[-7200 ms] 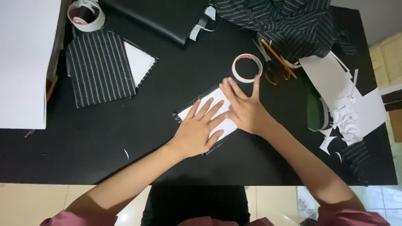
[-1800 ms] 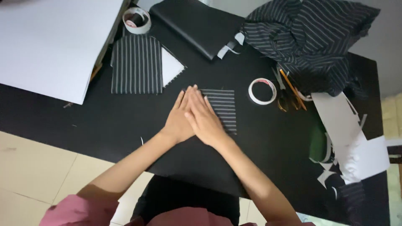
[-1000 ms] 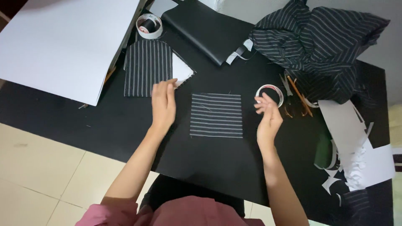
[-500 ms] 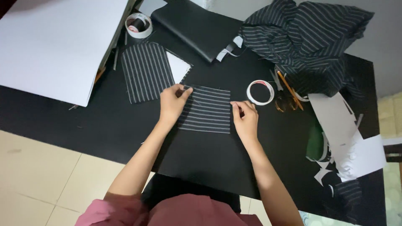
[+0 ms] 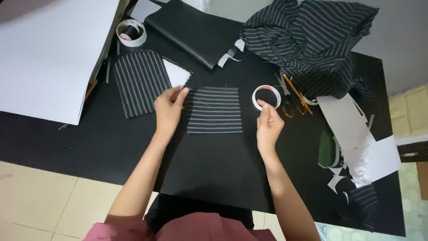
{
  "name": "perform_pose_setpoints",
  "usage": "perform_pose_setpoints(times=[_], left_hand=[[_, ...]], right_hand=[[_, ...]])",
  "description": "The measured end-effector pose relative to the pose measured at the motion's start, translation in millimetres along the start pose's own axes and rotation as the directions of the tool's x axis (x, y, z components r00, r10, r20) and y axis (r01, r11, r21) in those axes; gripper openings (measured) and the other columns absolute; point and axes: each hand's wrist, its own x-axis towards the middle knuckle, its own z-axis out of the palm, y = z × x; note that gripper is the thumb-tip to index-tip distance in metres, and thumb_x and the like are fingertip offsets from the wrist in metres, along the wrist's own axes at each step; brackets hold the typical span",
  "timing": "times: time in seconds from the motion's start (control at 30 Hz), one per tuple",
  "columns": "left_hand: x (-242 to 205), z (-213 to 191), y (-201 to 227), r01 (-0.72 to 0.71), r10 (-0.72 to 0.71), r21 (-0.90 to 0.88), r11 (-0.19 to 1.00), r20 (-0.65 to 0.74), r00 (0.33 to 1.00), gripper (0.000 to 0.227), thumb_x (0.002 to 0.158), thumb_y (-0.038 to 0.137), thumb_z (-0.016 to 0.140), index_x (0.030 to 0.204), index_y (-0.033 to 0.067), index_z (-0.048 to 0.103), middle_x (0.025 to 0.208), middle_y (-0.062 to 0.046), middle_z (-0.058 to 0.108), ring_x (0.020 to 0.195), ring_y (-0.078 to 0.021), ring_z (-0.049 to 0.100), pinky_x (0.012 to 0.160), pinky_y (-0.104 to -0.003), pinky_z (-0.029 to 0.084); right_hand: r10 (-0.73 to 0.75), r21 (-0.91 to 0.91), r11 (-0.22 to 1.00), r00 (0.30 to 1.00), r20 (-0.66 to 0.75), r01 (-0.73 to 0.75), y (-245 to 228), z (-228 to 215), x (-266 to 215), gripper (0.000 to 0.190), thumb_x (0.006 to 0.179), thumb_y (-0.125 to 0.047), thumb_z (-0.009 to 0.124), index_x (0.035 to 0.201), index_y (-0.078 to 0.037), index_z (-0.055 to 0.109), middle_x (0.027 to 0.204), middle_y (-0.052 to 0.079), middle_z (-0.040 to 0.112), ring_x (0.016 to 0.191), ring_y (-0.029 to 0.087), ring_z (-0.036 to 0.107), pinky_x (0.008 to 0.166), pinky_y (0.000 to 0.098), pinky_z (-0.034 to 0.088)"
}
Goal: The person is assembling and hand-sewing a small fabric and leather pouch.
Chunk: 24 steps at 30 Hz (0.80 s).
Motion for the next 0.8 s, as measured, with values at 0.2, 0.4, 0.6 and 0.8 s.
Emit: perform_pose_setpoints(times=[0.2,0.4,0.6,0.8], left_hand=[[-31,-8,27,-0.502,0.592,0.459,0.733,-0.067,0.803,0.034,0.097,0.003,0.053,0.125,-0.0141,0.047,0.102,-0.024,0.058,0.091,-0.0342,0.057,0.063,-0.036,0.054],[-31,-6,29,-0.582,0.604,0.39,0.713,0.078,0.793,0.03,0.095,-0.004,0.048,0.125,-0.0078,0.048,0.101,-0.018,0.057,0.089,-0.0325,0.054,0.069,-0.039,0.053],[-32,-6,35,-0.693,0.706,0.388,0.608,0.134,0.695,0.034,0.089,-0.005,0.054,0.123,-0.0026,0.054,0.099,-0.015,0.062,0.083,-0.0299,0.056,0.072,-0.039,0.049],[-34,-8,36,-0.724,0.737,0.387,0.57,0.149,0.659,0.035,0.091,-0.006,0.054,0.125,-0.003,0.054,0.101,-0.015,0.062,0.082,-0.0316,0.055,0.075,-0.042,0.043]], right_hand=[[0.097,0.153,0.983,0.995,0.028,-0.1,12,-6,6,0.059,0.105,-0.033,0.027,0.088,0.002,0.07,0.045,-0.008,0.019,0.036,0.001,0.02,0.037,0.0165,0.017],[0.089,0.056,0.995,0.995,-0.041,-0.087,18,-24,16,0.061,0.102,-0.039,0.024,0.094,-0.001,0.071,0.048,-0.005,0.018,0.043,0.005,0.018,0.043,0.0183,0.016],[-0.162,-0.139,0.983,0.922,-0.352,0.119,-19,-86,47,0.043,0.104,-0.029,0.034,0.101,-0.001,0.068,0.054,0.005,0.05,0.043,0.009,0.037,0.044,0.023,0.029],[-0.328,-0.323,0.919,0.895,-0.302,0.228,2,-175,72,0.022,0.101,-0.004,0.048,0.115,0.003,0.064,0.07,0.013,0.056,0.051,0.014,0.045,0.047,0.0264,0.036]])
